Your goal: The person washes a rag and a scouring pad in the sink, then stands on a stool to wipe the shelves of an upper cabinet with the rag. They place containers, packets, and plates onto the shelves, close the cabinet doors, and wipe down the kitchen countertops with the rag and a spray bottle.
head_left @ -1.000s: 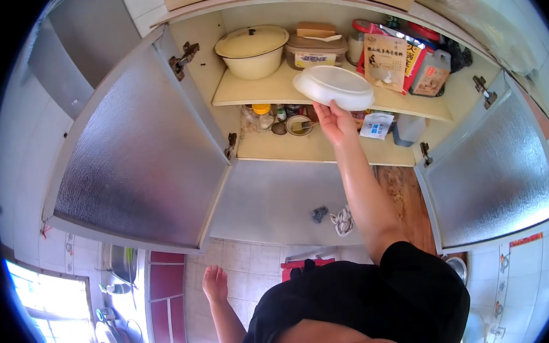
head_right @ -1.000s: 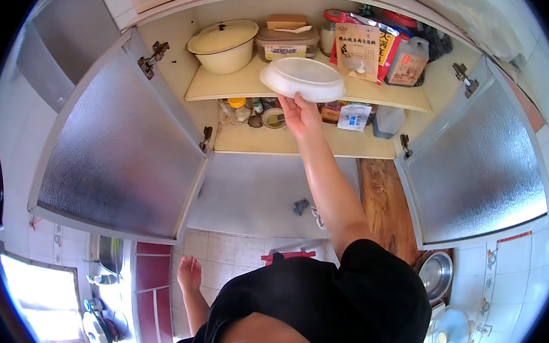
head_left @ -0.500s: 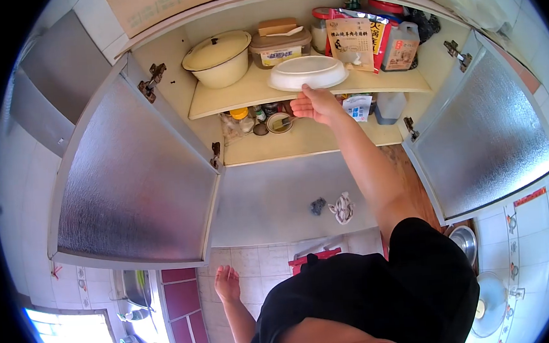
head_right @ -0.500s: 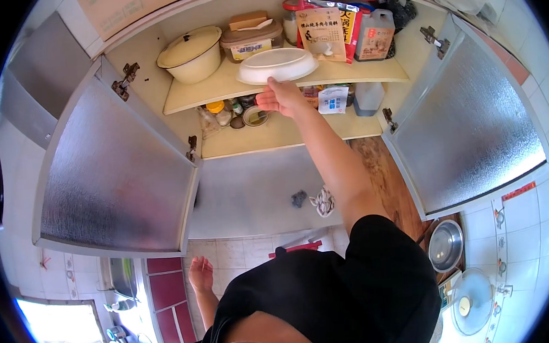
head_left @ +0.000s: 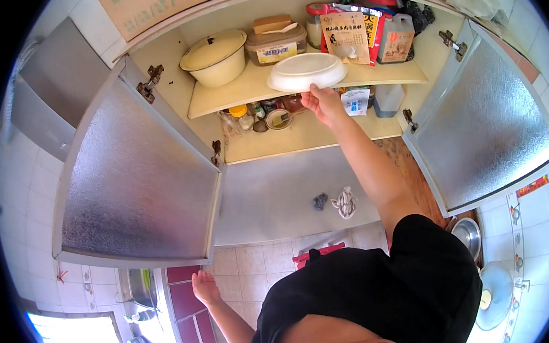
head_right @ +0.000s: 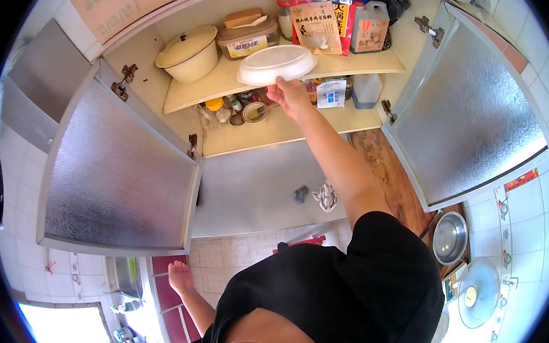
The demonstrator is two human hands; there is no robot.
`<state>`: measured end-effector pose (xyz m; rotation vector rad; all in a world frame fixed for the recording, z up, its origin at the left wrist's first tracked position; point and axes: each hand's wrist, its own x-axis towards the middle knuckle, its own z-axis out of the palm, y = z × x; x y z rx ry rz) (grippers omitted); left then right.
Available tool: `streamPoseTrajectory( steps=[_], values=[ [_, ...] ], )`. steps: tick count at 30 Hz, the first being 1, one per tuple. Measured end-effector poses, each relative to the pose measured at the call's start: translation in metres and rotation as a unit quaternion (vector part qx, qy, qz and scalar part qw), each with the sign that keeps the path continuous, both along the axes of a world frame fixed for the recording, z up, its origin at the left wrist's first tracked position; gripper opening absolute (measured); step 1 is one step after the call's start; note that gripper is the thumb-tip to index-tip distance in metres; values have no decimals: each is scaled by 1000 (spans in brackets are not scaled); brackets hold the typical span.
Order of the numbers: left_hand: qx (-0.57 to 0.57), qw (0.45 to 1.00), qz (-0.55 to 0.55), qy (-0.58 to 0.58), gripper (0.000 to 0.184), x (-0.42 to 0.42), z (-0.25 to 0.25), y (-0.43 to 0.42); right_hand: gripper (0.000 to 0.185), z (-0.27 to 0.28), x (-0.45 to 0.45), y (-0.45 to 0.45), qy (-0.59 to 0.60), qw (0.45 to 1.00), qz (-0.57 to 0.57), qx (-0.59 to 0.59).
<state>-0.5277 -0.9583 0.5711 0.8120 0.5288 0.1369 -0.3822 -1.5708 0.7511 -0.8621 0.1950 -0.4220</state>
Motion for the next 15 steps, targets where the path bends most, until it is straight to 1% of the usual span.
streamPoseTrajectory(
  steps=[2, 3, 5, 7, 9, 12, 13, 14, 15],
  values=[
    [-9, 1000, 16, -18, 34, -1, 12, 9, 24, -4, -12, -2, -88, 995, 25, -29],
    [-13, 999, 25, -26, 35, -3, 21, 12, 24, -9, -23, -1, -94, 993, 48, -45],
    [24, 997, 70, -6, 33, -8, 42, 4, 24, -26, -57, 4, -108, 986, 96, -78],
    [46, 992, 113, 19, 33, -13, 48, 2, 23, -48, -99, 13, -63, 982, 153, -95],
    [45, 993, 108, 27, 35, -22, 39, 8, 21, -76, -131, 23, 28, 983, 162, -81],
    [33, 994, 94, 49, 36, -36, 19, 18, 23, -130, -134, 8, 150, 974, 94, -141],
    [27, 994, 92, 58, 35, -39, 19, 14, 22, -129, -132, -2, 208, 939, 91, -259],
    [20, 994, 90, 66, 35, -43, 20, 10, 21, -119, -125, -14, 259, 887, 88, -373],
    [26, 994, 84, 67, 34, -46, 21, 7, 21, -112, -117, -26, 304, 819, 83, -480]
  ],
)
